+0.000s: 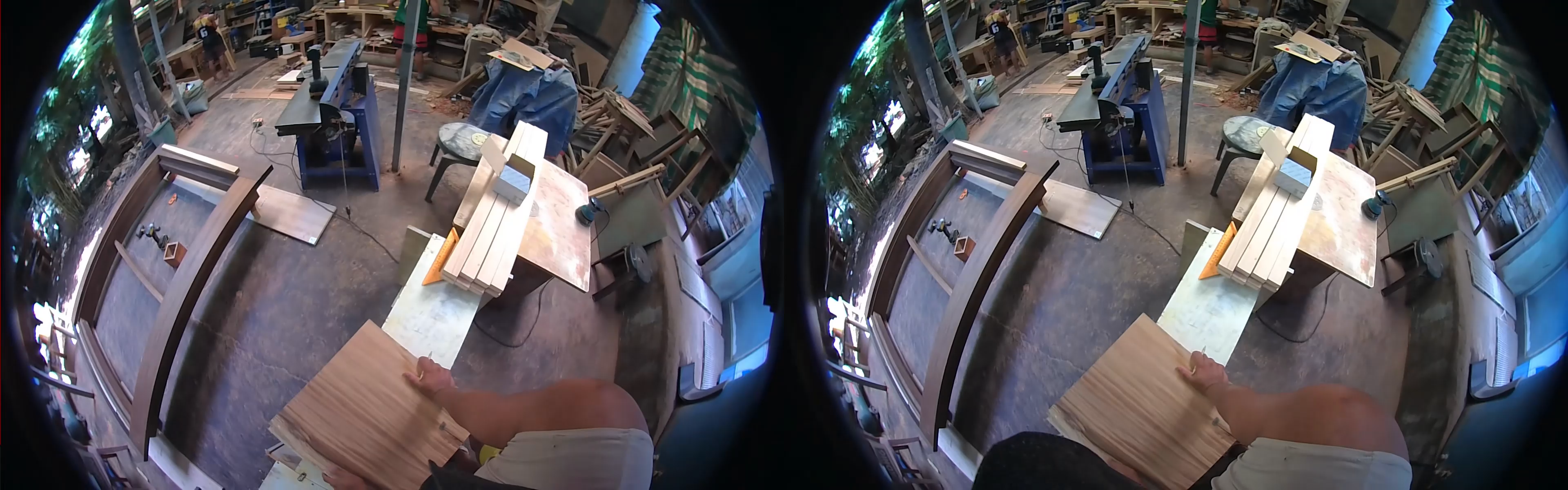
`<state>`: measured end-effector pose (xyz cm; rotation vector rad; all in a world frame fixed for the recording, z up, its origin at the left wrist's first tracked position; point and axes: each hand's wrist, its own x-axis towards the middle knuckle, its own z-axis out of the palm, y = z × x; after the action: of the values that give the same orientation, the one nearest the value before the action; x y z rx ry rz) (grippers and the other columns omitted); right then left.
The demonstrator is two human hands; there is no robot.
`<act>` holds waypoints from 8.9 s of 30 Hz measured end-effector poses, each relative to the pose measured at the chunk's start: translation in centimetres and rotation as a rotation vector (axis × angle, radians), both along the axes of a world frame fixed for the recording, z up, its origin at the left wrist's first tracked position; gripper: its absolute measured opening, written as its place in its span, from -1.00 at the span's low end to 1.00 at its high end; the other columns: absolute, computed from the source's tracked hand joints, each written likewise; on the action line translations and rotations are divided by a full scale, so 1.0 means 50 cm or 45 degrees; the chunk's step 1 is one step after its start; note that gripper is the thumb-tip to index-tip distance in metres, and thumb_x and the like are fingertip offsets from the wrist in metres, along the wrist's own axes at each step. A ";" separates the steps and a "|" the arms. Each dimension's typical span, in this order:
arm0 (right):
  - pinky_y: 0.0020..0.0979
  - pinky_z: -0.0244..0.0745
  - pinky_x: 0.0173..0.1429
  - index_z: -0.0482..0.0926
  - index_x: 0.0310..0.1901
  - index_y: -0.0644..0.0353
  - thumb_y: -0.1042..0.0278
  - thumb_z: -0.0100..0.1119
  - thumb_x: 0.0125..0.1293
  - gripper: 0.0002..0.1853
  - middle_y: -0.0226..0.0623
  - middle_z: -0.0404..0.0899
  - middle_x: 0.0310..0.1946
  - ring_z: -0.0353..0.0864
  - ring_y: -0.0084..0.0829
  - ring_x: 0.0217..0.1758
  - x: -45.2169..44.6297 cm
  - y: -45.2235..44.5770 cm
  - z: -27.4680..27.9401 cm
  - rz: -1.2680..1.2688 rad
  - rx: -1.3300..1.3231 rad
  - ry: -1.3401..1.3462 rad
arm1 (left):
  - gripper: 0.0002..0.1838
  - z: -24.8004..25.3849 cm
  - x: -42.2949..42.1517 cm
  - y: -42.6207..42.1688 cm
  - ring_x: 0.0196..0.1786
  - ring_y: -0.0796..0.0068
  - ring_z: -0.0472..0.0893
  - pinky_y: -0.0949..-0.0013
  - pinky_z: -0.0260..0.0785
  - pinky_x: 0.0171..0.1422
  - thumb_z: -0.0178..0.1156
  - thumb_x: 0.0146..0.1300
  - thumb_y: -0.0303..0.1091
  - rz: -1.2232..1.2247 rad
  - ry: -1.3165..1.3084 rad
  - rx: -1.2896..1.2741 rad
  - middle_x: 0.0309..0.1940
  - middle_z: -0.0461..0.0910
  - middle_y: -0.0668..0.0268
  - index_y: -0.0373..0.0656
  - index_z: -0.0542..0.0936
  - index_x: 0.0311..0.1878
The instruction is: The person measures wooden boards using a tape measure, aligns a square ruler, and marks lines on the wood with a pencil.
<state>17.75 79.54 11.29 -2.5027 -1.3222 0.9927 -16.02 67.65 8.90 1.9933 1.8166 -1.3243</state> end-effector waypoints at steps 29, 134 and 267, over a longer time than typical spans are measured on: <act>-0.10 0.36 0.12 0.37 -0.13 0.05 -0.35 -0.01 0.20 -0.44 -0.10 0.55 -0.11 0.51 -0.08 0.04 -0.002 -0.007 -0.019 0.007 0.076 -0.059 | -0.50 0.020 0.037 -0.004 0.04 0.01 0.55 0.13 0.33 0.19 -0.05 0.38 -0.03 1.142 -0.553 1.044 -0.05 0.59 -0.07 -0.30 0.49 0.10; -0.09 0.39 0.07 0.41 -0.15 0.13 -0.29 0.06 0.18 -0.44 -0.03 0.58 -0.17 0.55 -0.05 -0.01 -0.013 -0.002 -0.009 -0.041 0.077 -0.059 | -0.43 -0.083 0.000 -0.008 0.06 -0.10 0.54 0.02 0.36 0.13 -0.03 0.35 0.01 1.683 -0.680 1.084 0.08 0.52 -0.06 -0.24 0.35 0.24; 0.00 0.42 -0.01 0.37 -0.13 0.08 -0.20 0.14 0.17 -0.50 0.05 0.58 -0.24 0.55 0.15 -0.11 -0.032 -0.001 -0.015 -0.021 0.123 -0.106 | -0.39 -0.036 0.004 0.006 0.13 -0.01 0.51 0.07 0.31 0.23 0.03 0.27 0.01 1.780 -0.701 1.007 0.13 0.48 0.01 -0.17 0.33 0.29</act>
<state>16.13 79.50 10.52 -2.5028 -1.3367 0.8089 -15.80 67.96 7.12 0.5367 2.5958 0.3400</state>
